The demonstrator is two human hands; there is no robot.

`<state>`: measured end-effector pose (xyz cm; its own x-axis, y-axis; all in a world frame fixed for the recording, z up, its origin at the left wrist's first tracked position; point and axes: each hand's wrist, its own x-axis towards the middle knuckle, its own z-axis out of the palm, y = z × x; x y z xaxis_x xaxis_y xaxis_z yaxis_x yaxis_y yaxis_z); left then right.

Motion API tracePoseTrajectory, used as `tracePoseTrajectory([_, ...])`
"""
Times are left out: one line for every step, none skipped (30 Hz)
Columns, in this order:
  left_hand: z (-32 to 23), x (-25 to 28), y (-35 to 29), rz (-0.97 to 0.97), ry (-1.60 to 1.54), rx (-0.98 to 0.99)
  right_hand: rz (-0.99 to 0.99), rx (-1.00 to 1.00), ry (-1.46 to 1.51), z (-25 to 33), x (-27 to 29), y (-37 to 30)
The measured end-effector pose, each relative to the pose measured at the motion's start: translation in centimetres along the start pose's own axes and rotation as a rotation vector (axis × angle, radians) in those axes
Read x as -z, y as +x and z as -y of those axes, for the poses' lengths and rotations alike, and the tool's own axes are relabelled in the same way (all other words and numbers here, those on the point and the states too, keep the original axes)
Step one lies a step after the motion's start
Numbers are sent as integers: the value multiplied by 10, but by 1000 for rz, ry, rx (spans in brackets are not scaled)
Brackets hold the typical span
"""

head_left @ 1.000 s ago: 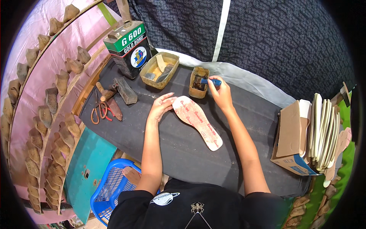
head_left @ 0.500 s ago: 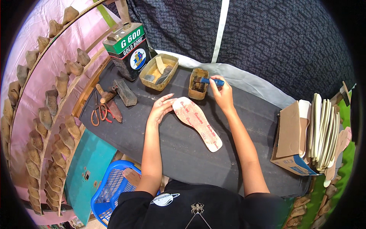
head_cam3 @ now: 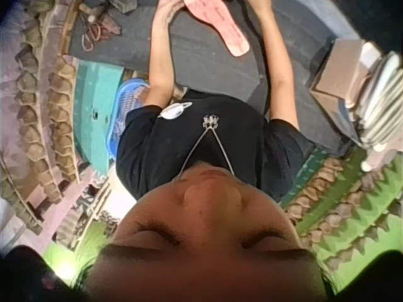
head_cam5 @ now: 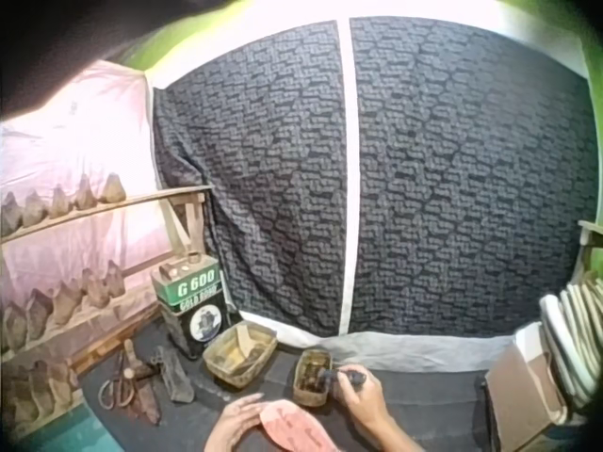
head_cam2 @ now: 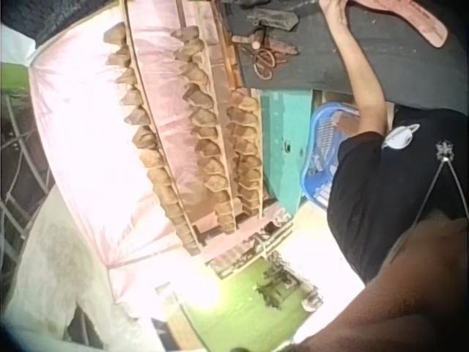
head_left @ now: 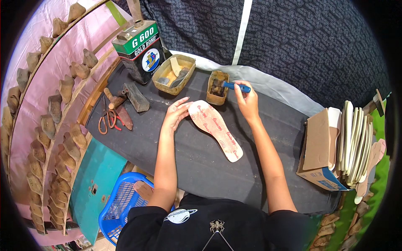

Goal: The person takes shoe soles from a box, applies adhesive around the soles using a handheld brush, and places them into a basket.

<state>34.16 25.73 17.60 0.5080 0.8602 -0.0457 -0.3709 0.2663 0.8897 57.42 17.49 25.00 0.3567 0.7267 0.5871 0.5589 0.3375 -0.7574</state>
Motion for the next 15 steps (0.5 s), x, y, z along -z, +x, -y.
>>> tracePoseTrajectory([0,-1,1,-11,-14,-2,-32,-27,42,-3,1,0])
tracePoseTrajectory([2,-1,2,-14,-15,2,-64,-54,84,-6,3,-1])
tracePoseTrajectory([3,-1,4,-29,-70,-2,-77,-111,213,-4,6,-2])
tracePoseTrajectory([4,-1,6,-44,-124,-5,-127,-141,329,-9,8,-2])
tracePoseTrajectory([6,-1,7,-61,-156,-1,-162,-216,440,-16,13,-2])
tracePoseTrajectory([6,0,7,-69,-156,2,-191,-294,554,-14,16,-2])
tracePoseTrajectory([7,1,7,-76,-167,-15,-211,-362,684,-12,21,-5])
tracePoseTrajectory([8,1,7,-83,-178,-31,-236,-381,712,-9,26,-9])
tracePoseTrajectory([9,-1,6,-100,-144,-37,-241,-360,683,-7,31,-14])
tracePoseTrajectory([9,-2,7,-103,-147,-27,-246,-340,653,-4,36,-20])
tracePoseTrajectory([10,-4,8,-131,-130,-43,-248,-350,646,0,42,-27])
tracePoseTrajectory([11,-6,8,-158,-113,-59,-225,-309,572,10,49,-35])
tracePoseTrajectory([12,-6,7,-171,-93,-70,-195,-268,501,17,54,-43])
tracePoseTrajectory([13,-5,7,-183,-69,-85,-191,-280,496,23,58,-52])
tracePoseTrajectory([13,-8,8,-191,-63,-89,-140,-243,472,29,65,-63])
